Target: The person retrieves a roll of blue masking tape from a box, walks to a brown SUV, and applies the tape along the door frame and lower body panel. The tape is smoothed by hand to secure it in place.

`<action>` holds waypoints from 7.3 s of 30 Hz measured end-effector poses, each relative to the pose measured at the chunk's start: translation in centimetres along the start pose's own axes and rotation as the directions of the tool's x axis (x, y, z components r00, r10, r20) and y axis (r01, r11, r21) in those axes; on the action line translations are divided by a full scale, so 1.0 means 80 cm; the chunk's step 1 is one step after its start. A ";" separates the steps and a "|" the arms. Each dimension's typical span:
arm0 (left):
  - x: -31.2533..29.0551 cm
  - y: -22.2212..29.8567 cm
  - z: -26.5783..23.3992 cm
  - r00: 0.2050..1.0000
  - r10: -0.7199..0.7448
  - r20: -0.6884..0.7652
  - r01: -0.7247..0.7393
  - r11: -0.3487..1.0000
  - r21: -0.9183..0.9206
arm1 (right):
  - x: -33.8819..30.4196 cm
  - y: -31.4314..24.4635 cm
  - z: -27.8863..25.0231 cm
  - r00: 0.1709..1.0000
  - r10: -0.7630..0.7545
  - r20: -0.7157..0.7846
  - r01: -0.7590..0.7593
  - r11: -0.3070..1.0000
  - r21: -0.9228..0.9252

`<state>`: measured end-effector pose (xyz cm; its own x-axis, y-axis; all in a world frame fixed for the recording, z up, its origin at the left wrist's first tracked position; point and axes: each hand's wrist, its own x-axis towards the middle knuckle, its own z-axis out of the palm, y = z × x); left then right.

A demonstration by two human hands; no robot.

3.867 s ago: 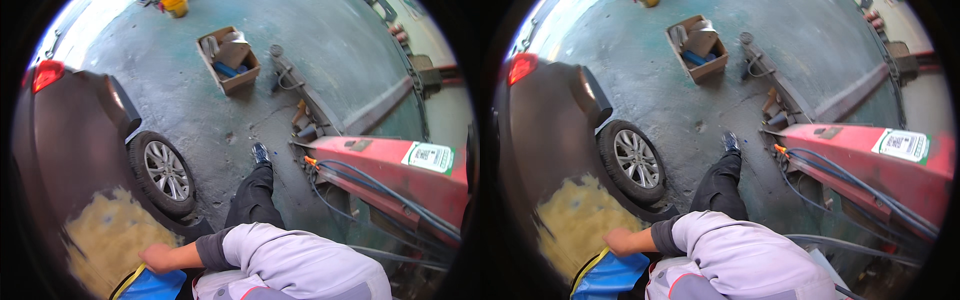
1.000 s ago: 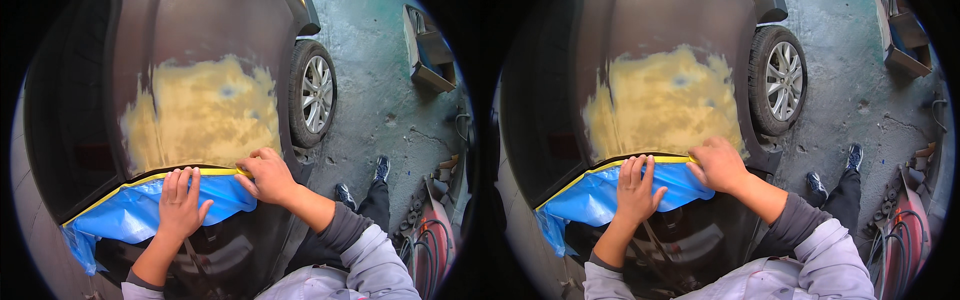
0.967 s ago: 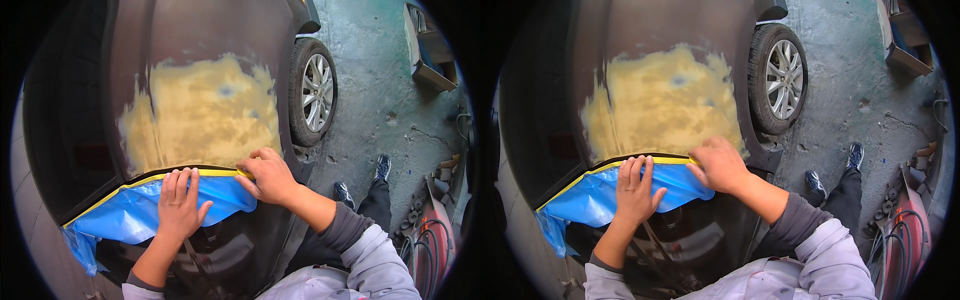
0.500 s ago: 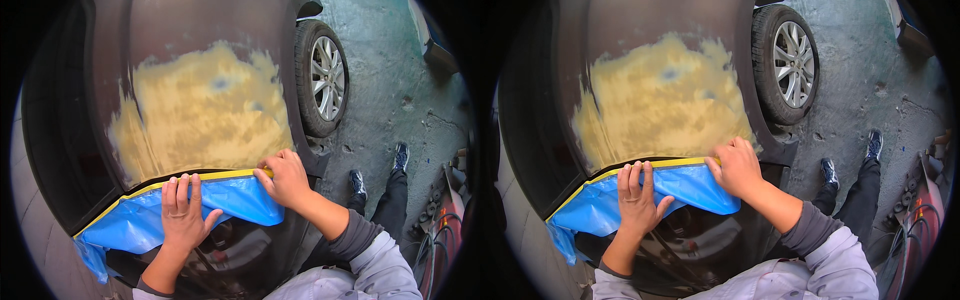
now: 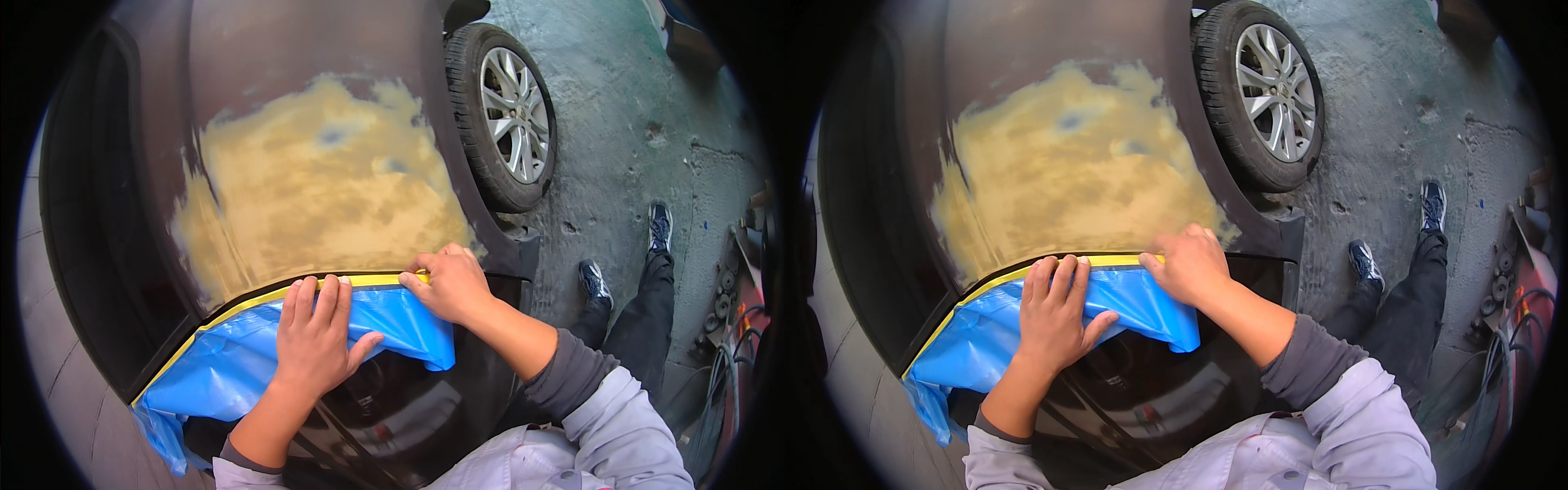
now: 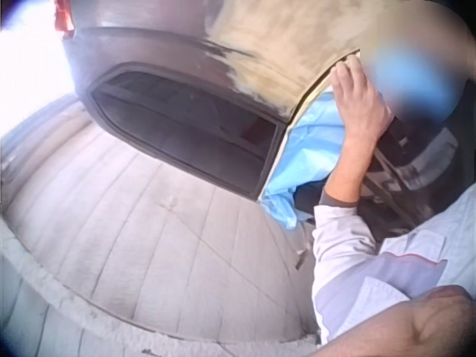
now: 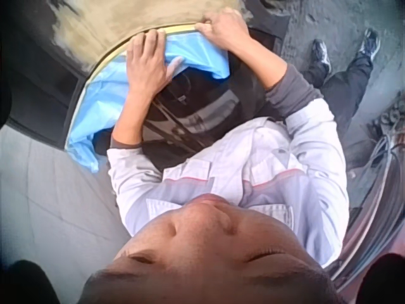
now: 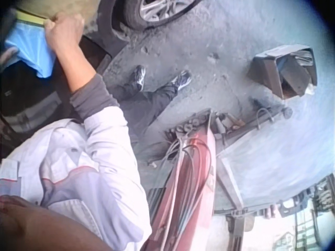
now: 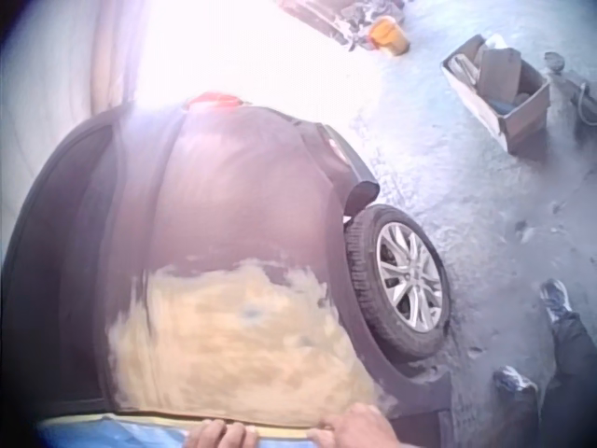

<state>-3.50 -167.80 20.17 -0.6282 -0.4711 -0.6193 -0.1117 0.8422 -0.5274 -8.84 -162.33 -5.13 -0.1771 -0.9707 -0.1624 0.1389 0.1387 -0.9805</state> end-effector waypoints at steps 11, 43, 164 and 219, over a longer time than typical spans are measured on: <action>-0.007 0.010 0.013 0.998 -0.002 0.066 -0.003 0.997 0.081 | -0.105 0.152 -0.008 0.971 -0.231 -0.065 0.239 0.956 0.167; 0.070 0.155 0.119 0.983 0.036 0.183 -0.062 0.988 0.138 | -0.075 0.212 0.048 0.934 0.352 -0.067 -0.358 0.924 -0.134; 0.116 0.409 0.423 0.970 -0.003 -0.245 0.058 0.974 0.218 | -0.157 0.642 0.114 0.993 0.105 -0.052 -0.110 0.990 -0.093; 0.174 0.543 0.553 0.981 -0.005 -0.193 0.027 0.993 0.111 | -0.167 0.679 0.131 0.952 0.299 0.069 -0.291 0.951 -0.103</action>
<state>16.94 -149.36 -37.11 -0.7643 -0.4159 -0.4928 -0.0425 0.7951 -0.6050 11.26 -143.86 -55.09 -0.0599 -0.8961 -0.4398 0.0833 0.4346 -0.8968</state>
